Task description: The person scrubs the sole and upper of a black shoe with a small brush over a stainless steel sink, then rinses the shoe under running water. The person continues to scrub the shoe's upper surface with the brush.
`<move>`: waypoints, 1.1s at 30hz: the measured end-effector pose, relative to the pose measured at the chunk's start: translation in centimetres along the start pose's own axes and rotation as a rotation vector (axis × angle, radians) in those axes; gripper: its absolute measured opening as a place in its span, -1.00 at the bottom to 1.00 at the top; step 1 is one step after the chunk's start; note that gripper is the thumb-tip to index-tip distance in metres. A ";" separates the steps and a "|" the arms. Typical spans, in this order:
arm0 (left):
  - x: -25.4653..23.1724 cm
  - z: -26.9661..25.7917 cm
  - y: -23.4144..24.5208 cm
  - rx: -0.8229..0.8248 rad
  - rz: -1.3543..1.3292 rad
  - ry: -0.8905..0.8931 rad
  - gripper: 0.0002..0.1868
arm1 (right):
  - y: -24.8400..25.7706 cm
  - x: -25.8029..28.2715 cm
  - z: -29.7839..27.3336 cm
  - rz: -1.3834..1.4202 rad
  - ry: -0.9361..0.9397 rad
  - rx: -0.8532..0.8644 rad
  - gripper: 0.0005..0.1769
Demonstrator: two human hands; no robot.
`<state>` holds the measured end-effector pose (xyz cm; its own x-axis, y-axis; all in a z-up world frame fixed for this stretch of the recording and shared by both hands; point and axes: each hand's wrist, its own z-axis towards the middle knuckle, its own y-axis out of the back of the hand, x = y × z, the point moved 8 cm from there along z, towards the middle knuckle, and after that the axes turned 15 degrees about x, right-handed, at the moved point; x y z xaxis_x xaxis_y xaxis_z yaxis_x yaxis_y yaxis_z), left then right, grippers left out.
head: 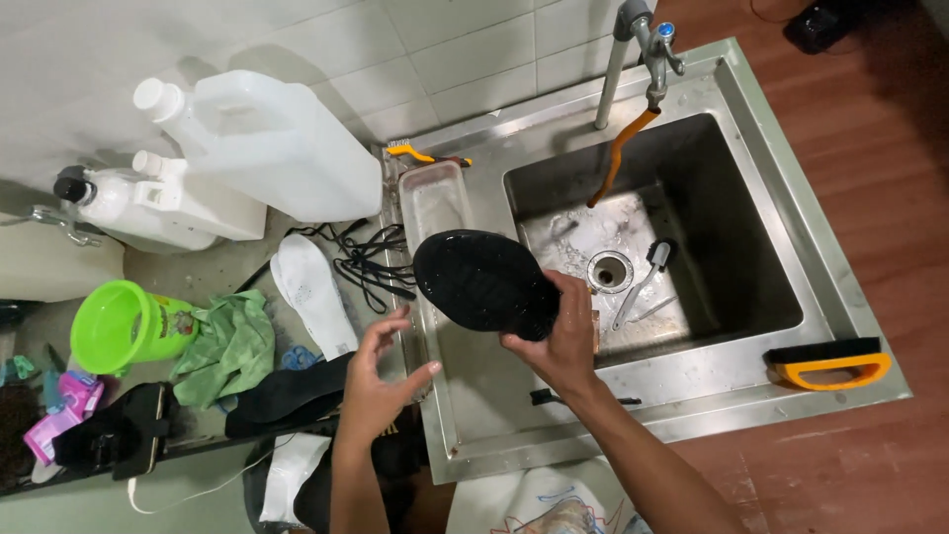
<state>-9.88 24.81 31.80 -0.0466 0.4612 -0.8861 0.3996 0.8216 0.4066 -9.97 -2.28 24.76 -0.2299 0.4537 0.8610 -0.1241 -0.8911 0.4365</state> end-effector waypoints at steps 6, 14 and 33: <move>5.3 -2.0 -2.2 0.030 -0.169 0.131 -0.29 | -0.3 -0.2 -0.1 0.018 -0.076 0.045 0.15; 4.0 -1.8 -3.4 -0.029 -0.202 0.024 -0.39 | -0.8 0.7 -0.4 -0.109 -0.058 0.046 0.13; -5.2 -2.9 -2.3 -0.729 0.150 -0.404 -0.07 | 1.4 5.4 -2.8 -0.213 0.139 -0.030 0.13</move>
<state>-13.25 21.45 36.14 0.3458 0.5415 -0.7663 -0.3215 0.8356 0.4455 -14.08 -1.01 29.33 -0.3260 0.6298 0.7050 -0.2117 -0.7755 0.5948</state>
